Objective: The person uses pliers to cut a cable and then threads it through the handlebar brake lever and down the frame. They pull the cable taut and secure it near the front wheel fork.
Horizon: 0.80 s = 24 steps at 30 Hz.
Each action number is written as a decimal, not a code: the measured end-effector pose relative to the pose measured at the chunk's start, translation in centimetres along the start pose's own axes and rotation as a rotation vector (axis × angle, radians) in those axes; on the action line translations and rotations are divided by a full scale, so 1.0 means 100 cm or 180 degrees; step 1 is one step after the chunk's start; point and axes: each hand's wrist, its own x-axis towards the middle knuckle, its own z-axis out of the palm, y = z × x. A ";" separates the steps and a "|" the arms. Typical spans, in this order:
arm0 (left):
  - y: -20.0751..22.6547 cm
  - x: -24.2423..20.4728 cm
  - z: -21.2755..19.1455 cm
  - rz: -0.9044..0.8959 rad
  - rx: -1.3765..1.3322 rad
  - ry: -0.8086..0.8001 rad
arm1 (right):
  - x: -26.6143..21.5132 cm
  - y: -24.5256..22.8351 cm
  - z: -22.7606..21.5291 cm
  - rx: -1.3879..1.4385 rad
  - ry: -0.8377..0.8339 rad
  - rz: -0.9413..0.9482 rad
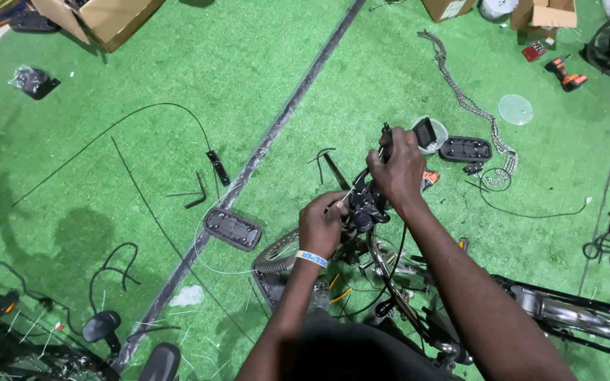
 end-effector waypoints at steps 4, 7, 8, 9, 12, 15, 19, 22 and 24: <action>-0.022 0.001 -0.015 -0.0071 -0.0011 0.0171 | -0.006 -0.024 -0.018 0.0102 -0.0030 0.0008; -0.027 0.004 -0.046 -0.0036 0.0122 0.0249 | -0.005 -0.020 -0.017 0.0268 -0.0247 0.0084; -0.034 0.004 -0.055 -0.0095 0.0135 0.0222 | -0.005 -0.017 -0.018 0.0301 -0.0269 0.0087; -0.041 0.003 -0.065 -0.0163 0.0158 0.0184 | -0.007 -0.014 -0.018 0.0337 -0.0296 0.0106; -0.051 -0.016 -0.102 -0.0199 0.0235 0.0258 | -0.013 -0.019 -0.029 0.0745 -0.0437 0.0176; -0.074 -0.040 -0.138 -0.0163 0.0416 0.0511 | -0.034 -0.060 -0.062 0.1550 -0.0427 0.0367; -0.081 -0.082 -0.184 -0.0416 0.0181 0.0842 | -0.067 -0.073 -0.082 0.1808 -0.0444 0.0401; -0.079 -0.110 -0.210 -0.0334 0.0247 0.1310 | -0.092 -0.073 -0.074 0.2135 -0.0849 0.0716; -0.073 -0.126 -0.223 -0.0297 0.0167 0.1761 | -0.110 -0.076 -0.064 0.2465 -0.1137 0.1283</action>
